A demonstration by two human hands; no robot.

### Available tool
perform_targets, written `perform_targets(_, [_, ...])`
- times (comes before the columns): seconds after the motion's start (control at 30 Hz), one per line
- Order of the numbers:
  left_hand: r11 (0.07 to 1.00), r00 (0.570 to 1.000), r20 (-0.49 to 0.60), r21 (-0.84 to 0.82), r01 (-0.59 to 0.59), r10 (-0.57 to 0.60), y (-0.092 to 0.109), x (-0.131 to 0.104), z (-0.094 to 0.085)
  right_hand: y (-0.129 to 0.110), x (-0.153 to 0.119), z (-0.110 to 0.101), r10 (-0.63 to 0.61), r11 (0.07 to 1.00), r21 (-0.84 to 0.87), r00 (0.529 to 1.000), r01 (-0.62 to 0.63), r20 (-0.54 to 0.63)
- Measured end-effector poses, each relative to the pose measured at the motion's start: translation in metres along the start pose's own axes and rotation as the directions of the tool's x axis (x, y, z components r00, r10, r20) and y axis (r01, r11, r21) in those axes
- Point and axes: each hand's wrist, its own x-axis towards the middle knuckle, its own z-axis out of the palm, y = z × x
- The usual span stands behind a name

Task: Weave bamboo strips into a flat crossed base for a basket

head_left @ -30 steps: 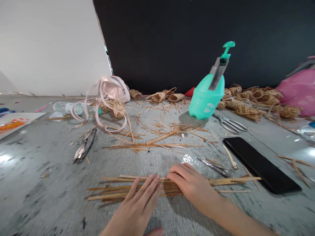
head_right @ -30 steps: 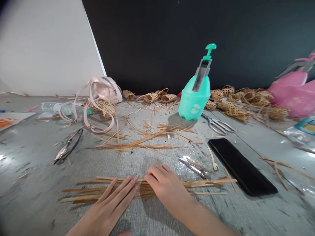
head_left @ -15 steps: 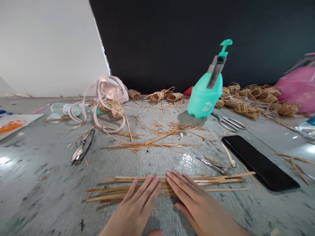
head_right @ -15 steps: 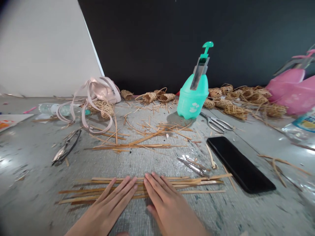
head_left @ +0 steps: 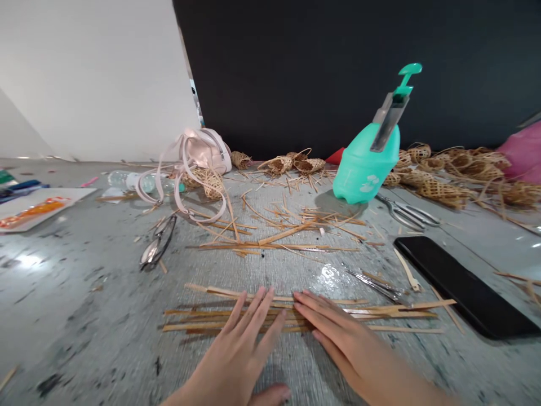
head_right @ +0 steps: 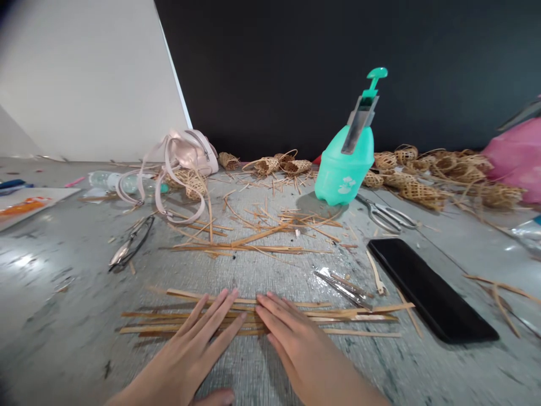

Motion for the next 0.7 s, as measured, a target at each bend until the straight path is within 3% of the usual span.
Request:
perform_targets(0.17, [0.999,0.997,0.082,-0.032,0.0,0.002,0.0,0.0,0.001,-0.003,0.001,0.0,0.044,0.997,0.058,0.999,-0.044,0.003])
perform_targets(0.27, [0.998,0.994,0.109,-0.058,0.023,-0.017,0.0,0.001,-0.002,0.001,0.001,-0.002,0.037,0.999,0.03,0.998,-0.036,-0.06])
perform_targets(0.43, [0.996,0.99,0.132,-0.067,0.05,-0.041,0.001,0.002,-0.006,0.024,-0.001,-0.013,0.033,0.995,-0.081,0.961,-0.057,-0.274])
perform_targets(0.7, [0.997,0.984,0.176,-0.067,0.042,-0.03,-0.001,0.001,-0.005,0.054,-0.005,-0.03,0.047,0.994,-0.078,0.949,-0.075,-0.312])
